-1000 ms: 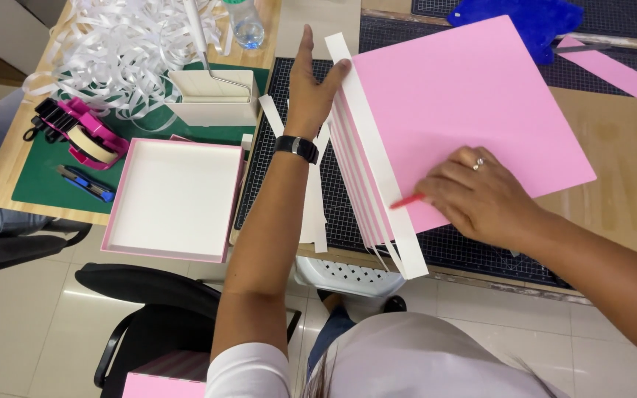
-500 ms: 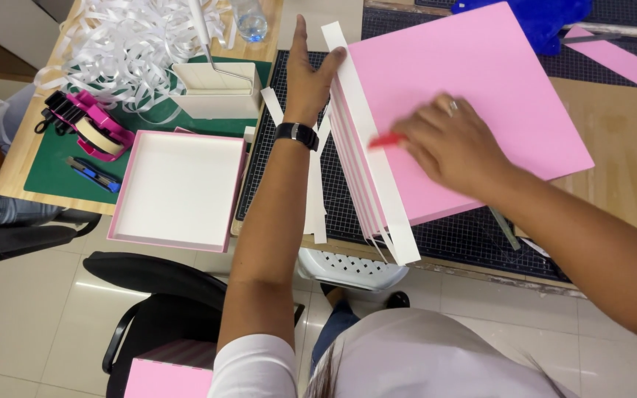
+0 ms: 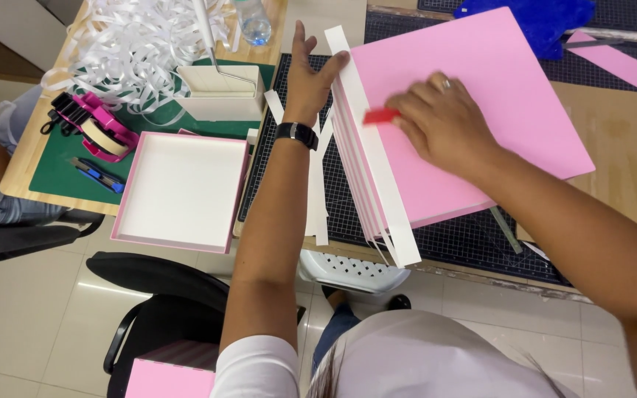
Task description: The person applies white adhesive strips to a pink box, smoothing them down with a red squeegee and using a roller to apply glue to the back of the strips.
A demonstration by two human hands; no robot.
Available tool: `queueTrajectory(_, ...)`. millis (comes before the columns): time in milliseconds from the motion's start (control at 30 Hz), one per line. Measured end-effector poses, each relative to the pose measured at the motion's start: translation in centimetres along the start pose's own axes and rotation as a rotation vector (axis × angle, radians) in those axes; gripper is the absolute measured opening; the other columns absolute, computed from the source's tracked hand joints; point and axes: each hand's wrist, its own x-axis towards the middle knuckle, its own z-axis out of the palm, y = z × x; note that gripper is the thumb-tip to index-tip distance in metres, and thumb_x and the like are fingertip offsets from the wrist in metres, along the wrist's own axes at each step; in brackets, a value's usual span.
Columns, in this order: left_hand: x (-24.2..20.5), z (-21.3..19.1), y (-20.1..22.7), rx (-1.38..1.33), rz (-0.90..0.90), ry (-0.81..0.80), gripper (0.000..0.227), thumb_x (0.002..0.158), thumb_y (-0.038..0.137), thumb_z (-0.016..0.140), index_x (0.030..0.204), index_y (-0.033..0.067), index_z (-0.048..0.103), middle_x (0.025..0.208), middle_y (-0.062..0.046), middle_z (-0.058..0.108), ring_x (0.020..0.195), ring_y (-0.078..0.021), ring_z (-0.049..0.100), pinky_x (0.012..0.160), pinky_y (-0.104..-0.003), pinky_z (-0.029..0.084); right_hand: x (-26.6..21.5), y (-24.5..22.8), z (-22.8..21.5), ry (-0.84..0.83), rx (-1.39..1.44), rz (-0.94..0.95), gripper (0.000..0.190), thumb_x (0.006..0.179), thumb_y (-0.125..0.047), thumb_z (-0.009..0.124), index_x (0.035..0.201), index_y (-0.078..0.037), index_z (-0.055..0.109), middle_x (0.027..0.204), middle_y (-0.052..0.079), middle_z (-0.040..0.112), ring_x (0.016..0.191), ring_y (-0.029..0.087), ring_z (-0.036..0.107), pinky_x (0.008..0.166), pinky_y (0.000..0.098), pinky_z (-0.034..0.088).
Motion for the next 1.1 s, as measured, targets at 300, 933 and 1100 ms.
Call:
queueTrajectory(300, -0.7, 0.1, 0.9, 0.011, -0.006, -0.010, 0.110, 0.082, 0.049, 0.078, 0.164, 0.0232, 0.009, 0.166, -0.021, 0.036, 0.155, -0.0355, 0.034, 0.118, -0.052, 0.035, -1.6, -0.2, -0.3, 0.026, -0.006, -0.057, 0.025, 0.109, -0.025, 0.053, 0.127, -0.015, 0.068, 0.106, 0.004, 0.066, 0.097, 0.026, 0.053, 0.084, 0.0393, 0.045)
queueTrajectory(933, -0.6, 0.3, 0.5, 0.003, 0.072, 0.051, 0.108, 0.086, 0.039, 0.080, 0.164, 0.0171, 0.010, 0.169, -0.025, 0.026, 0.158, -0.0372, 0.024, 0.123, -0.056, 0.026, -2.0, 0.1, -0.4, 0.113, 0.055, -0.206, 0.020, 0.108, -0.020, 0.057, 0.123, -0.015, 0.070, 0.100, 0.001, 0.064, 0.093, 0.024, 0.048, 0.080, 0.0369, 0.042)
queueTrajectory(1100, -0.4, 0.5, 0.2, 0.017, 0.066, 0.041, 0.106, 0.088, 0.037, 0.081, 0.164, 0.0176, 0.010, 0.169, -0.025, 0.026, 0.158, -0.0368, 0.025, 0.123, -0.056, 0.025, 0.7, 0.5, 1.2, 0.203, -0.056, -0.134, 0.018, 0.109, -0.021, 0.060, 0.123, -0.013, 0.069, 0.102, 0.004, 0.060, 0.096, 0.027, 0.049, 0.078, 0.0396, 0.041)
